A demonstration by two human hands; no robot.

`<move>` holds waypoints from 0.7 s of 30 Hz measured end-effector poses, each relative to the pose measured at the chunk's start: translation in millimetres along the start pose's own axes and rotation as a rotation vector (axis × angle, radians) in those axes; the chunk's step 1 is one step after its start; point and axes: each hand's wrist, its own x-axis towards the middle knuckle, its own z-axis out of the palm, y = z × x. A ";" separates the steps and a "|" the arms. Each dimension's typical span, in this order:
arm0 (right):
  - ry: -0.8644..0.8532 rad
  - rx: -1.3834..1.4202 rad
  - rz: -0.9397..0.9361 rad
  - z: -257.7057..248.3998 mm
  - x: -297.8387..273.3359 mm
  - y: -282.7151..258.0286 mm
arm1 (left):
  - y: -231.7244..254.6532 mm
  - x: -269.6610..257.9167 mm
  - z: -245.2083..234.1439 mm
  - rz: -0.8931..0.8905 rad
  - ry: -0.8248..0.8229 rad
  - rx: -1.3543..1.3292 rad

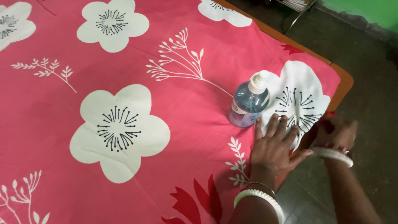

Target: The person smoothes a floral bedsheet and tucks the edges into the wooden bed frame.

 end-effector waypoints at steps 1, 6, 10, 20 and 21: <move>-0.001 0.002 0.000 5.6 4.3 -0.2 | 0.1 -0.6 0.4 -0.011 -0.002 0.010; 0.025 -0.164 -0.248 -5.2 -46.9 5.0 | -1.3 -0.6 1.4 0.006 0.012 -0.001; -0.090 -0.364 -0.130 -21.2 -127.6 -1.7 | -2.2 1.8 0.3 0.004 0.000 0.010; -0.047 -0.333 -0.178 -8.0 4.7 -6.0 | -2.1 0.0 -3.0 0.016 0.035 0.010; -0.048 -0.330 -0.178 1.3 9.4 -3.9 | -1.6 -0.1 -2.6 0.003 0.021 -0.002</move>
